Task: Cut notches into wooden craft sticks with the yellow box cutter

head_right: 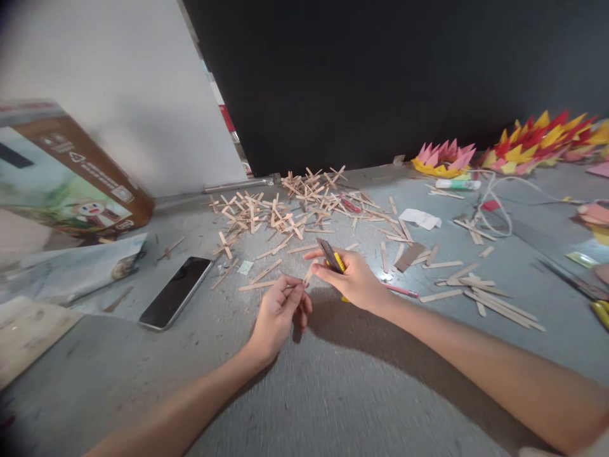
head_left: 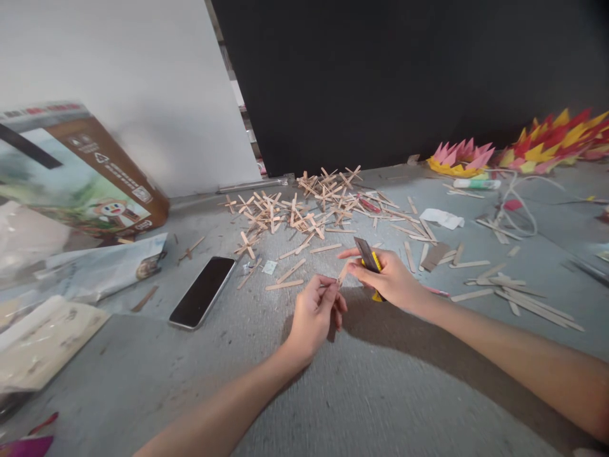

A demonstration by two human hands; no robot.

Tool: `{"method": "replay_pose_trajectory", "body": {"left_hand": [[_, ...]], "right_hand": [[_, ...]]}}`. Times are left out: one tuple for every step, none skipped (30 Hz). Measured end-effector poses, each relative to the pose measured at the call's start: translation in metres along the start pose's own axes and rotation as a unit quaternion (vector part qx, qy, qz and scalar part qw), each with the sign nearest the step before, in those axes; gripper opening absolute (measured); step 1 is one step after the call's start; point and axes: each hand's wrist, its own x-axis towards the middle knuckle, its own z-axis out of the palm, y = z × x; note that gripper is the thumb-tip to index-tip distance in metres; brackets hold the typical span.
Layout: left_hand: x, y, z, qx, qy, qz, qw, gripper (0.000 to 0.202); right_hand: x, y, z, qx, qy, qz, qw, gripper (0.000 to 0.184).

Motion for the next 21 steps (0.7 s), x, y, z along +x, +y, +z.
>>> {"method": "replay_pose_trajectory", "body": {"left_hand": [[-0.0005, 0.0002, 0.0, 0.0, -0.006, -0.006, 1.0, 0.034], [-0.0009, 0.0002, 0.0, 0.0, -0.012, -0.01, 1.0, 0.035], [-0.0012, 0.0001, 0.0, 0.001, -0.016, -0.014, 1.0, 0.035], [-0.0015, -0.0001, 0.0, 0.0, -0.02, -0.018, 1.0, 0.035], [-0.0016, -0.0004, 0.0001, -0.005, -0.022, -0.023, 0.999, 0.036], [-0.0016, -0.0008, 0.0001, -0.016, -0.024, -0.028, 0.999, 0.036], [-0.0015, -0.0013, 0.0002, -0.028, -0.026, -0.034, 0.999, 0.038], [-0.0015, -0.0018, 0.0003, -0.039, -0.026, -0.038, 0.998, 0.039], [-0.0015, -0.0023, 0.0004, -0.046, -0.025, -0.037, 0.998, 0.04], [-0.0016, -0.0029, 0.0005, -0.046, -0.022, -0.033, 0.998, 0.04], [-0.0018, -0.0033, 0.0005, -0.037, -0.018, -0.026, 0.999, 0.04], [-0.0022, -0.0035, 0.0004, -0.021, -0.014, -0.021, 0.999, 0.04], [-0.0026, -0.0035, 0.0003, 0.001, -0.01, -0.017, 1.0, 0.039], [-0.0031, -0.0032, 0.0, 0.025, -0.009, -0.015, 1.0, 0.038], [-0.0037, -0.0028, -0.0004, 0.053, -0.01, -0.012, 0.998, 0.037], [-0.0042, -0.0021, -0.0008, 0.084, -0.015, -0.006, 0.996, 0.036], [-0.0047, -0.0015, -0.0011, 0.117, -0.022, 0.005, 0.993, 0.035], [-0.0051, -0.0009, -0.0014, 0.154, -0.029, 0.019, 0.988, 0.034], [-0.0054, -0.0005, -0.0016, 0.189, -0.034, 0.034, 0.981, 0.033], [-0.0056, -0.0003, -0.0017, 0.22, -0.036, 0.046, 0.974, 0.031], [-0.0057, -0.0004, -0.0018, 0.244, -0.035, 0.053, 0.968, 0.03]], "right_hand": [[0.0, -0.0001, -0.0001, 0.002, -0.008, 0.0, 1.0, 0.043], [0.0002, -0.0001, -0.0003, 0.001, -0.011, -0.001, 1.0, 0.042], [0.0003, 0.0001, -0.0005, -0.003, -0.01, -0.001, 1.0, 0.041], [0.0005, 0.0004, -0.001, -0.004, -0.008, 0.002, 1.0, 0.041], [0.0006, 0.001, -0.0015, 0.001, -0.01, 0.005, 1.0, 0.041], [0.0006, 0.0016, -0.0021, 0.011, -0.019, 0.008, 1.0, 0.042], [0.0005, 0.0024, -0.0027, 0.025, -0.034, 0.007, 0.999, 0.043], [0.0003, 0.0031, -0.0031, 0.04, -0.054, 0.003, 0.998, 0.044], [0.0, 0.0037, -0.0033, 0.052, -0.072, -0.003, 0.996, 0.044], [-0.0003, 0.0043, -0.0031, 0.061, -0.083, -0.009, 0.995, 0.044], [-0.0006, 0.0049, -0.0026, 0.063, -0.085, -0.012, 0.994, 0.044], [-0.0007, 0.0054, -0.0017, 0.061, -0.078, -0.011, 0.995, 0.043], [-0.0008, 0.006, -0.0005, 0.055, -0.064, -0.007, 0.996, 0.043], [-0.0007, 0.0066, 0.0007, 0.049, -0.047, -0.001, 0.998, 0.043], [-0.0006, 0.0072, 0.0019, 0.046, -0.031, 0.004, 0.998, 0.043], [-0.0004, 0.0077, 0.0029, 0.047, -0.016, 0.009, 0.999, 0.042], [-0.0001, 0.0079, 0.0037, 0.051, -0.003, 0.012, 0.999, 0.042], [0.0, 0.0078, 0.0043, 0.057, 0.007, 0.013, 0.998, 0.042], [-0.0001, 0.0072, 0.0047, 0.06, 0.011, 0.012, 0.998, 0.043], [-0.0004, 0.0061, 0.0051, 0.06, 0.013, 0.013, 0.998, 0.044], [-0.001, 0.0045, 0.0056, 0.055, 0.012, 0.014, 0.998, 0.045]]}}
